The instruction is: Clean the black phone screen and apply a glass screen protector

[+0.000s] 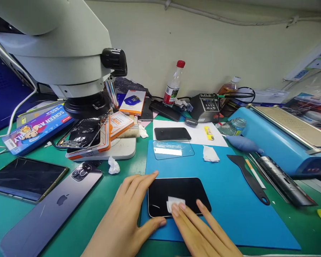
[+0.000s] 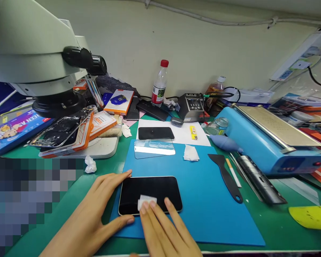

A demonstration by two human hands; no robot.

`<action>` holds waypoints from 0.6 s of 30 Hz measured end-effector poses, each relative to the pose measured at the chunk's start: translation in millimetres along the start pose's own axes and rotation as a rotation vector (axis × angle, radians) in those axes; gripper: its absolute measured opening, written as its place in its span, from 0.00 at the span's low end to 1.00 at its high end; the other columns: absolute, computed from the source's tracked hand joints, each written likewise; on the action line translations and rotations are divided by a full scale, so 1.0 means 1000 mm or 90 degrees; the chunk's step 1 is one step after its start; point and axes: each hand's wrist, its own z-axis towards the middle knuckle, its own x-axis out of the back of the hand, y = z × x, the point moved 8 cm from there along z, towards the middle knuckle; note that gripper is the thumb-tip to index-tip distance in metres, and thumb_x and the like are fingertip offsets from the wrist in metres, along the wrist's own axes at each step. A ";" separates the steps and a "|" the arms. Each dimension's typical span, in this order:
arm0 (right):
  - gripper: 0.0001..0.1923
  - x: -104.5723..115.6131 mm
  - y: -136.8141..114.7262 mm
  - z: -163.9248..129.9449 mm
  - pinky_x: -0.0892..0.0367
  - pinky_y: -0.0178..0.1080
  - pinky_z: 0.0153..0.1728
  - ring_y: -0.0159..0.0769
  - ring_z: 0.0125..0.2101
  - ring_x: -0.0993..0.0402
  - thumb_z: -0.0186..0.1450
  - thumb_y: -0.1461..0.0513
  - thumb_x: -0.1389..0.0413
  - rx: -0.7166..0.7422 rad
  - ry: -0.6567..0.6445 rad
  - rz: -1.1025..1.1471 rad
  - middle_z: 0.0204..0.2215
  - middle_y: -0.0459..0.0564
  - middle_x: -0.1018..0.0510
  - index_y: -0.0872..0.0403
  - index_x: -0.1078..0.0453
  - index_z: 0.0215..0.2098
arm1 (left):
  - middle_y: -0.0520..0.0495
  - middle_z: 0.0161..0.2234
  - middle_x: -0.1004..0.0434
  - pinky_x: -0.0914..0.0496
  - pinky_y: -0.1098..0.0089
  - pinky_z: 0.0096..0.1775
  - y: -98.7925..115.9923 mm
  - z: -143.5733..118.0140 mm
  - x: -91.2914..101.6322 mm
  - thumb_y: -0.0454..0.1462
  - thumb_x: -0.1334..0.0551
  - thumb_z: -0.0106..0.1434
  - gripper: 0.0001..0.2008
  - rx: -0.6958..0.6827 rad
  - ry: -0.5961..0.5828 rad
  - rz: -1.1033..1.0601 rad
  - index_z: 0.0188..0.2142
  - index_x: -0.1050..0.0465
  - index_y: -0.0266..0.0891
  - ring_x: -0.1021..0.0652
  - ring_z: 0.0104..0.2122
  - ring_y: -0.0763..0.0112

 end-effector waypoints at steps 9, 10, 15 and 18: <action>0.24 0.001 -0.010 0.010 0.41 0.44 0.73 0.41 0.64 0.24 0.80 0.53 0.47 0.044 -0.003 -0.022 0.63 0.54 0.22 0.64 0.26 0.63 | 0.50 0.69 0.30 0.28 0.50 0.65 -0.001 -0.004 0.001 0.35 0.34 0.72 0.42 0.014 -0.021 -0.042 0.75 0.54 0.65 0.30 0.69 0.54; 0.24 0.001 -0.012 0.006 0.43 0.44 0.74 0.40 0.63 0.23 0.80 0.53 0.47 0.069 -0.012 -0.020 0.62 0.52 0.21 0.63 0.25 0.62 | 0.49 0.69 0.30 0.27 0.50 0.65 -0.001 -0.004 0.001 0.35 0.34 0.71 0.42 0.015 -0.022 -0.044 0.75 0.53 0.64 0.29 0.68 0.54; 0.24 -0.003 0.004 0.025 0.35 0.46 0.70 0.42 0.65 0.26 0.80 0.58 0.47 -0.055 0.003 0.014 0.64 0.57 0.23 0.66 0.29 0.66 | 0.49 0.68 0.30 0.30 0.50 0.67 0.001 -0.005 0.002 0.33 0.36 0.72 0.42 0.014 -0.029 -0.063 0.75 0.54 0.64 0.31 0.69 0.55; 0.24 -0.003 0.004 0.034 0.33 0.46 0.69 0.44 0.65 0.26 0.80 0.57 0.47 -0.059 0.006 0.033 0.63 0.59 0.23 0.68 0.29 0.65 | 0.51 0.68 0.31 0.31 0.49 0.68 0.002 -0.004 0.000 0.32 0.37 0.72 0.42 0.022 -0.039 -0.078 0.75 0.55 0.65 0.32 0.69 0.57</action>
